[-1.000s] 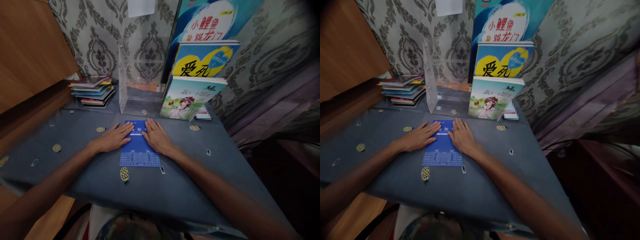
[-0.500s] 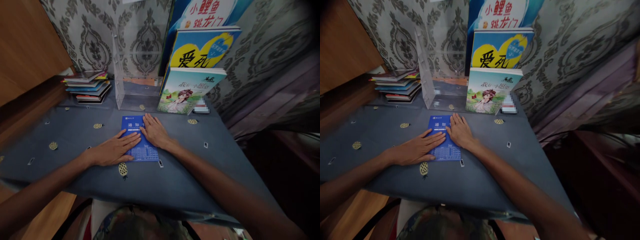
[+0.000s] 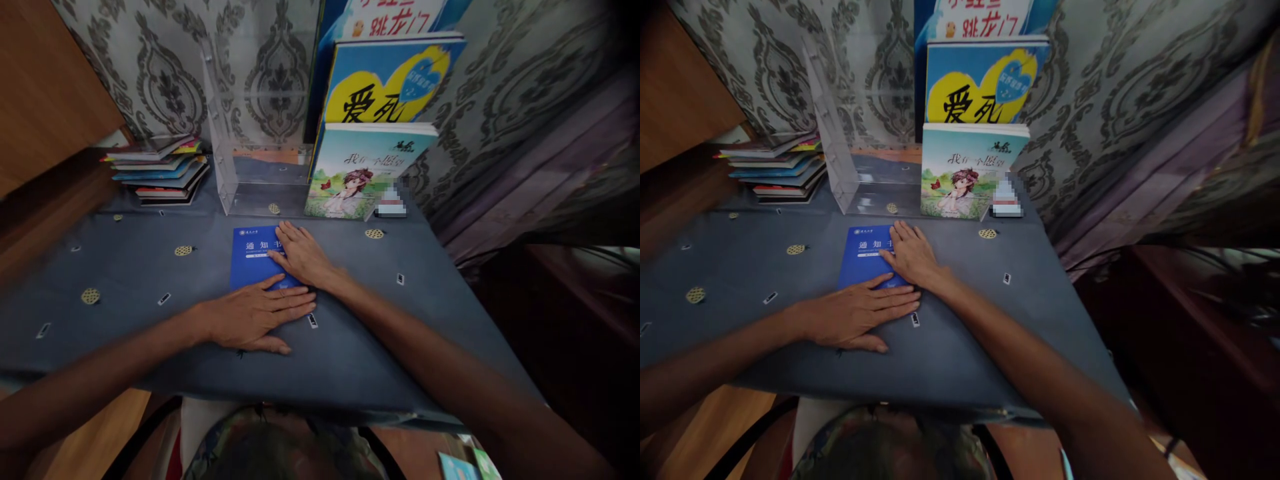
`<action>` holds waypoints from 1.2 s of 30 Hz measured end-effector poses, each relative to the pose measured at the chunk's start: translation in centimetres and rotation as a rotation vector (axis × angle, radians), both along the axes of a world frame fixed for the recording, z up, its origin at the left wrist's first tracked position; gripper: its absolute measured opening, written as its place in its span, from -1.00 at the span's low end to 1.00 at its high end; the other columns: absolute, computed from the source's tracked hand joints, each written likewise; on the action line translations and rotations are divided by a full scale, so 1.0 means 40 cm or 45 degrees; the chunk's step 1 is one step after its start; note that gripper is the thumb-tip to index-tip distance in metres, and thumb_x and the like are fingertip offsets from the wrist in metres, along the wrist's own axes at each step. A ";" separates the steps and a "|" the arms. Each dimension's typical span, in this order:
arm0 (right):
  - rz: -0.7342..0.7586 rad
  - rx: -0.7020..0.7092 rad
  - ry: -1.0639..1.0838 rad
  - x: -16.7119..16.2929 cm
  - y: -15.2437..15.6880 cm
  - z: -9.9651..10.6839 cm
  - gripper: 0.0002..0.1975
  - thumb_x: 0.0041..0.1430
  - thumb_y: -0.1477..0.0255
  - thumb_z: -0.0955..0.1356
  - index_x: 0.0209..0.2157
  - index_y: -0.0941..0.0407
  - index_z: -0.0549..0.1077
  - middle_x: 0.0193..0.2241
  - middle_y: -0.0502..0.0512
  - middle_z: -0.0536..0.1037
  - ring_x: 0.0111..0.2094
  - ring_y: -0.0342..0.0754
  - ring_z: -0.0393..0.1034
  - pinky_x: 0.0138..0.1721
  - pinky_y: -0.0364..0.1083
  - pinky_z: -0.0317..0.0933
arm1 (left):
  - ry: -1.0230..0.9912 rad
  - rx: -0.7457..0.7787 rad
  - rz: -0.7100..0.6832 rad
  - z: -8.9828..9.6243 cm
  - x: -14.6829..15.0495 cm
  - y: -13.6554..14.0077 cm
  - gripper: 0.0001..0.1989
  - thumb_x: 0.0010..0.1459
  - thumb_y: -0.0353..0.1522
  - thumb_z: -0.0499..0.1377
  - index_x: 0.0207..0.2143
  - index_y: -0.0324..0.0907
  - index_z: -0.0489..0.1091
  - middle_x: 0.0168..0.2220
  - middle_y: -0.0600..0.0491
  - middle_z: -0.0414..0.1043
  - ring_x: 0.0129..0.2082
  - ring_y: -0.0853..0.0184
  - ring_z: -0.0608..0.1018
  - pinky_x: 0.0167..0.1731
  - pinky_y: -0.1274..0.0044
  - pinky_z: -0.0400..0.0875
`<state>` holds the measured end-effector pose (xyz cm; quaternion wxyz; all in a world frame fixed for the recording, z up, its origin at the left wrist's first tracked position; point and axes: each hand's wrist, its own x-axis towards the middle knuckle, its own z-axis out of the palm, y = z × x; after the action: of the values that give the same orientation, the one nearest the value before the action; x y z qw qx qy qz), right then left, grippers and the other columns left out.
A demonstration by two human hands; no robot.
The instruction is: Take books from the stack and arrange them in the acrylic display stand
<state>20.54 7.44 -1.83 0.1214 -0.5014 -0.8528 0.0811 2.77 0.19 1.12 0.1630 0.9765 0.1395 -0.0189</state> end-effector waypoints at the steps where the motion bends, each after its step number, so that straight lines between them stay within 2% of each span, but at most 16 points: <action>1: 0.005 0.005 0.014 0.001 0.000 -0.004 -0.38 0.41 0.21 0.17 0.32 0.33 0.19 0.37 0.39 0.14 0.41 0.17 -0.04 0.37 0.20 -0.10 | -0.001 -0.007 -0.008 0.000 0.001 -0.001 -0.29 0.41 0.00 -0.07 0.44 -0.18 -0.10 0.43 -0.09 -0.04 0.44 0.20 0.00 0.40 0.25 -0.38; 8: 0.007 0.027 0.003 0.008 -0.003 -0.013 -0.35 0.42 0.19 0.15 0.33 0.36 0.16 0.37 0.40 0.13 0.42 0.14 -0.06 0.38 0.17 -0.12 | -0.014 -0.061 -0.025 0.001 -0.011 -0.022 -0.29 0.41 -0.01 -0.07 0.45 -0.12 -0.13 0.43 -0.04 -0.02 0.43 0.21 0.05 0.41 0.29 -0.34; 15: 0.008 0.033 -0.011 0.008 -0.003 -0.016 -0.36 0.42 0.20 0.14 0.33 0.37 0.17 0.37 0.40 0.13 0.41 0.15 -0.06 0.39 0.16 -0.13 | -0.065 -0.073 0.029 0.002 -0.041 -0.044 -0.22 0.38 0.04 -0.06 0.45 -0.17 -0.17 0.42 -0.11 -0.01 0.43 0.19 0.05 0.40 0.27 -0.28; 21: -0.002 0.044 -0.021 0.005 -0.001 -0.026 -0.36 0.42 0.22 0.12 0.34 0.37 0.15 0.37 0.40 0.12 0.42 0.15 -0.09 0.38 0.18 -0.11 | -0.015 -0.019 0.141 -0.004 -0.073 -0.037 -0.18 0.37 0.07 -0.09 0.45 -0.22 -0.24 0.45 -0.15 -0.14 0.45 0.19 -0.04 0.40 0.27 -0.30; 25: -0.005 0.054 -0.051 0.003 -0.002 -0.025 -0.36 0.42 0.23 0.11 0.34 0.38 0.15 0.38 0.40 0.11 0.43 0.15 -0.12 0.39 0.18 -0.14 | 0.039 0.071 0.271 -0.021 -0.092 -0.006 -0.28 0.44 -0.01 -0.18 0.46 -0.19 -0.28 0.46 -0.12 -0.20 0.46 0.22 -0.08 0.40 0.29 -0.31; 29: -0.003 0.059 -0.074 0.002 -0.007 -0.016 -0.39 0.43 0.29 0.07 0.33 0.38 0.16 0.37 0.39 0.12 0.43 0.15 -0.12 0.39 0.18 -0.14 | 0.089 0.145 0.389 -0.029 -0.104 0.044 -0.34 0.47 -0.07 -0.28 0.45 -0.25 -0.22 0.47 -0.12 -0.24 0.46 0.26 -0.14 0.40 0.34 -0.33; 36: -0.017 0.044 -0.092 -0.003 -0.013 -0.004 -0.41 0.42 0.34 0.07 0.34 0.39 0.16 0.37 0.38 0.12 0.42 0.14 -0.11 0.38 0.18 -0.11 | 0.044 0.281 0.541 -0.059 -0.110 0.143 -0.34 0.46 -0.07 -0.31 0.43 -0.28 -0.13 0.46 -0.15 -0.15 0.46 0.24 -0.11 0.39 0.32 -0.27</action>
<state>20.41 6.90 -1.97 0.0999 -0.5075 -0.8545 0.0474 -1.62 5.90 -1.23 0.0533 0.9367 0.3457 0.0146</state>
